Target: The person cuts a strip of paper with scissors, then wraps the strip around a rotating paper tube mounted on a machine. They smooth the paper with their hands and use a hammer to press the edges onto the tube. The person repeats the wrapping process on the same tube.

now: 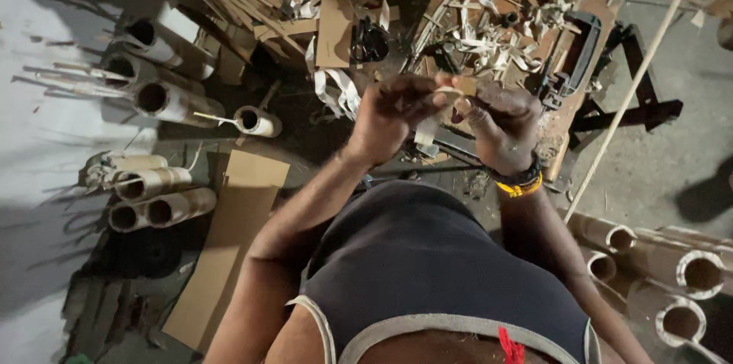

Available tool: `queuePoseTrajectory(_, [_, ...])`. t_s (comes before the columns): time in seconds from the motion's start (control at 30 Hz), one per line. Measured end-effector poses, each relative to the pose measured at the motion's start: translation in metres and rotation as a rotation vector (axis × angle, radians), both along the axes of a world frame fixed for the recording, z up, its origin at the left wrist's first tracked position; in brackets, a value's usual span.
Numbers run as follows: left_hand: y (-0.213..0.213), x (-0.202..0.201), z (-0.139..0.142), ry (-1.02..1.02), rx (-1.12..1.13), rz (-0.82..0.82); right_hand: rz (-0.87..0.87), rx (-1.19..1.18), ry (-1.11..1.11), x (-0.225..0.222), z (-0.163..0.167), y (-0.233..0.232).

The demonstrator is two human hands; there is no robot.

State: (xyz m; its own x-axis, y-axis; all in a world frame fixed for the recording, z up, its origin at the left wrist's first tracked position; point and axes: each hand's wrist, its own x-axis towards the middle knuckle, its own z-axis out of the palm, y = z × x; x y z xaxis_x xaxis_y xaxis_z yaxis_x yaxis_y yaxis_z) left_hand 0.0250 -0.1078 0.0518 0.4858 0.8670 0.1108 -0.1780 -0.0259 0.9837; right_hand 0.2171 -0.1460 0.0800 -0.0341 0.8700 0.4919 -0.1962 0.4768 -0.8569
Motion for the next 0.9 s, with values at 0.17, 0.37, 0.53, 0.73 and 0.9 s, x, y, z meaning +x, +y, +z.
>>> queuePoseTrajectory(0.17, [0.002,-0.007,0.006,0.020,0.058,0.091,-0.096,-0.197,0.004,0.010,0.003,0.000])
queuePoseTrajectory(0.37, [0.006,-0.012,0.022,0.243,0.250,0.143,0.011,-0.338,0.135,0.019,-0.012,-0.008])
queuePoseTrajectory(0.53, [0.013,-0.004,0.019,0.207,0.640,0.250,-0.209,-0.046,-0.406,0.021,-0.027,0.002])
queuePoseTrajectory(0.73, [0.009,-0.002,0.023,0.220,0.552,0.271,-0.231,0.038,-0.439,0.018,-0.036,-0.006])
queuePoseTrajectory(0.9, [0.005,-0.010,0.033,0.180,0.507,0.112,0.085,-0.338,-0.037,0.020,-0.029,-0.012])
